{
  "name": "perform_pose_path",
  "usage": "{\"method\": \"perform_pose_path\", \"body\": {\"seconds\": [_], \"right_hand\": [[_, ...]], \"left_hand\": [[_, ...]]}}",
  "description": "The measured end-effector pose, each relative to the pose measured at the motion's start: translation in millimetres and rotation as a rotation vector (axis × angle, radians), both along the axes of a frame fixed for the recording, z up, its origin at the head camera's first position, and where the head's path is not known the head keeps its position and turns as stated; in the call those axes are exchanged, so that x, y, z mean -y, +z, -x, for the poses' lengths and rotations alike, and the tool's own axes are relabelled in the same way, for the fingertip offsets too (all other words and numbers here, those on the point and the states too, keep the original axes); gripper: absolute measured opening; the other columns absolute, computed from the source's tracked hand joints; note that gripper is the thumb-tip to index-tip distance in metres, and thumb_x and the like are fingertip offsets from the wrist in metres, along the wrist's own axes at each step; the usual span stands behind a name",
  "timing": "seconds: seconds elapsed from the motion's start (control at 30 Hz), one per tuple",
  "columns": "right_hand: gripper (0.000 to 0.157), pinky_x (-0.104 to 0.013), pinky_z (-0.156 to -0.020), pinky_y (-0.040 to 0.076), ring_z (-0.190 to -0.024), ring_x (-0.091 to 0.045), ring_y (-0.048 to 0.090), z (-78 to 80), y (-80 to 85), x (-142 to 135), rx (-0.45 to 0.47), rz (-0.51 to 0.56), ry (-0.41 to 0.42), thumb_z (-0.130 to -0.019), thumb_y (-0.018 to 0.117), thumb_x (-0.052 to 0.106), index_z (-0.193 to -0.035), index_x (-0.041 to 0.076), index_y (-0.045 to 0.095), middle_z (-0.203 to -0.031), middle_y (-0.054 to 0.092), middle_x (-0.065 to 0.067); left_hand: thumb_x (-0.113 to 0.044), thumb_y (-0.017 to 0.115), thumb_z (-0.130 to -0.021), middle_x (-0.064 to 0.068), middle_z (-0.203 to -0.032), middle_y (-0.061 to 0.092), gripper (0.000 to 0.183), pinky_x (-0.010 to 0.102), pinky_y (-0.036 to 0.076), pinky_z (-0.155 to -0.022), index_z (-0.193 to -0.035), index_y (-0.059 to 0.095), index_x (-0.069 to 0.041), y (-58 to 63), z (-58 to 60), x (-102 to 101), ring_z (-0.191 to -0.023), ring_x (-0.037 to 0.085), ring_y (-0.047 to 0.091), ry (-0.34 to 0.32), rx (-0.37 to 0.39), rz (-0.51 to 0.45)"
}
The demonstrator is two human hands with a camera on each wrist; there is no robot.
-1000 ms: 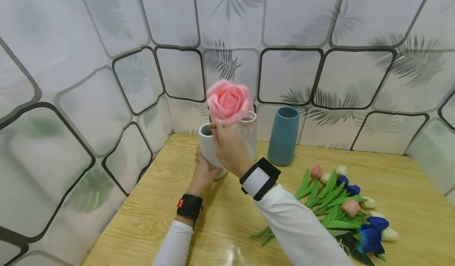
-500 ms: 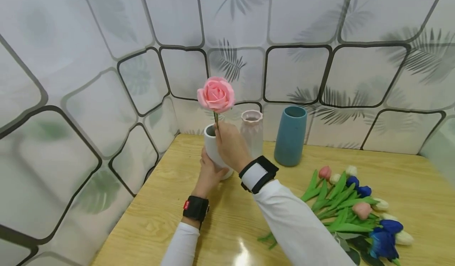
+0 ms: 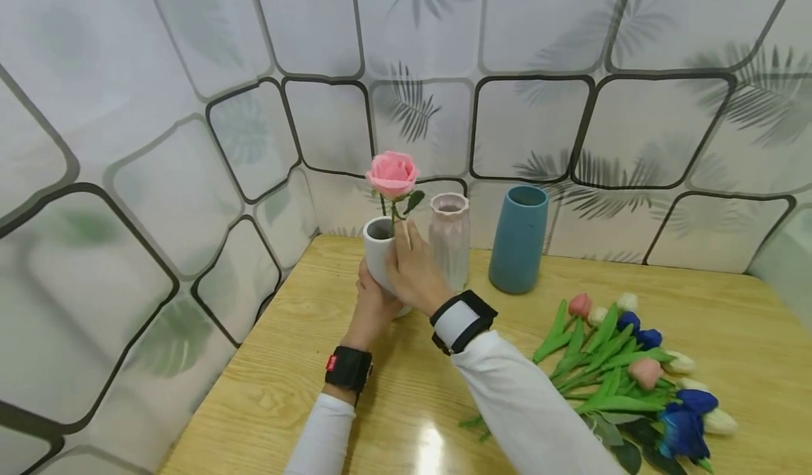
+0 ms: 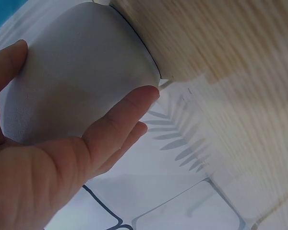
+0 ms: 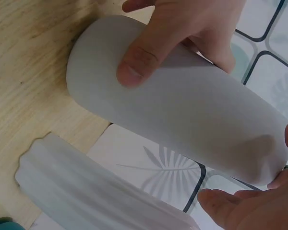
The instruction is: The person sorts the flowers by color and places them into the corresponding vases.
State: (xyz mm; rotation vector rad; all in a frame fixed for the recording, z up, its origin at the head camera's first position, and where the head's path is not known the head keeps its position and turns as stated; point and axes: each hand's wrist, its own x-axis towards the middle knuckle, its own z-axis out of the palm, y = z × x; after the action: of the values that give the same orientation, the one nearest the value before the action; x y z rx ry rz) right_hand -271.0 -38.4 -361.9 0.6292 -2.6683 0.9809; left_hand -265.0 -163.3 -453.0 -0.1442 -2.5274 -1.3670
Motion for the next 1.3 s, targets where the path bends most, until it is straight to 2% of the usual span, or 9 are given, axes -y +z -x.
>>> {"method": "perform_pose_path", "body": {"seconds": [0.2,0.3,0.5,0.7,0.77,1.0,1.1,1.2,1.3], "right_hand": [[0.064,-0.06,-0.11,0.033,-0.141,-0.049,0.031,-7.8,-6.1,0,0.007,0.015,-0.01,-0.106,0.041,0.026,-0.16,0.007,0.013,-0.16,0.017,-0.028],[0.065,-0.061,-0.108,0.034,-0.14,-0.05,0.032,-12.5,-8.6,-1,-0.008,0.027,0.0,-0.105,0.043,0.025,-0.16,0.01,0.012,-0.16,0.018,-0.029],[0.069,-0.06,-0.107,0.036,-0.139,-0.048,0.034,-17.8,-17.2,-6,-0.067,0.033,0.026,-0.103,0.048,0.019,-0.16,0.007,0.011,-0.157,0.02,-0.033],[0.071,-0.059,-0.108,0.036,-0.143,-0.045,0.029,-20.3,-23.1,-11,0.008,0.058,0.019,-0.102,0.049,0.02,-0.16,0.008,0.009,-0.159,0.017,-0.031],[0.072,-0.059,-0.105,0.04,-0.14,-0.046,0.034,-21.2,-24.0,-13,0.024,0.068,0.01,-0.102,0.05,0.02,-0.16,0.008,0.01,-0.159,0.017,-0.031],[0.067,-0.051,-0.094,0.05,-0.123,-0.039,0.054,-22.4,-25.8,-21,0.007,0.079,-0.024,-0.099,0.054,0.015,-0.157,0.005,0.021,-0.153,0.03,-0.025],[0.063,-0.047,-0.083,0.054,-0.1,-0.034,0.063,-23.2,-25.3,-27,-0.015,0.068,-0.059,-0.099,0.054,0.016,-0.154,0.005,0.026,-0.149,0.038,-0.022],[0.059,-0.041,-0.062,0.051,-0.07,-0.026,0.06,-24.9,-25.9,-32,-0.02,0.054,-0.085,-0.099,0.053,0.018,-0.152,0.007,0.03,-0.146,0.043,-0.02],[0.057,-0.035,-0.053,0.045,-0.059,-0.02,0.053,-26.4,-28.9,-35,-0.002,0.042,-0.101,-0.099,0.05,0.02,-0.152,0.007,0.032,-0.145,0.044,-0.019]], "left_hand": [[-0.009,0.077,-0.084,0.038,-0.144,0.025,0.107,0.062,0.036,-0.104,-0.153,-0.004,-0.004,1.0,0.4,0,-0.131,0.05,0.033,-0.001,0.041,0.0],[-0.006,0.078,-0.082,0.039,-0.141,0.027,0.108,0.063,0.037,-0.102,-0.152,-0.003,0.0,1.9,1.0,0,-0.129,0.051,0.035,-0.004,0.007,0.029],[-0.002,0.079,-0.078,0.043,-0.135,0.031,0.108,0.064,0.041,-0.097,-0.15,-0.001,0.004,2.4,1.3,0,-0.123,0.055,0.04,0.005,-0.066,0.091],[-0.01,0.079,-0.082,0.042,-0.134,0.038,0.105,0.065,0.044,-0.094,-0.153,0.002,-0.001,4.2,-3.2,-1,-0.12,0.055,0.048,0.052,-0.028,0.109],[-0.014,0.079,-0.082,0.041,-0.135,0.038,0.107,0.064,0.044,-0.094,-0.154,0.001,-0.003,4.6,-3.6,-2,-0.12,0.054,0.049,0.058,-0.01,0.117],[-0.02,0.079,-0.083,0.038,-0.137,0.039,0.108,0.061,0.045,-0.096,-0.155,0.0,-0.007,6.0,-3.9,-2,-0.121,0.051,0.051,0.071,0.037,0.114],[-0.022,0.08,-0.083,0.037,-0.136,0.039,0.108,0.062,0.045,-0.095,-0.155,0.0,-0.009,6.9,-4.9,-2,-0.119,0.052,0.051,0.074,0.049,0.095],[-0.024,0.08,-0.083,0.035,-0.136,0.04,0.109,0.062,0.045,-0.094,-0.155,0.0,-0.009,6.4,-5.6,-1,-0.119,0.052,0.051,0.075,0.063,0.076],[-0.024,0.081,-0.083,0.035,-0.136,0.04,0.109,0.063,0.044,-0.096,-0.155,0.0,-0.009,4.4,-5.8,0,-0.12,0.052,0.051,0.075,0.071,0.067]]}}
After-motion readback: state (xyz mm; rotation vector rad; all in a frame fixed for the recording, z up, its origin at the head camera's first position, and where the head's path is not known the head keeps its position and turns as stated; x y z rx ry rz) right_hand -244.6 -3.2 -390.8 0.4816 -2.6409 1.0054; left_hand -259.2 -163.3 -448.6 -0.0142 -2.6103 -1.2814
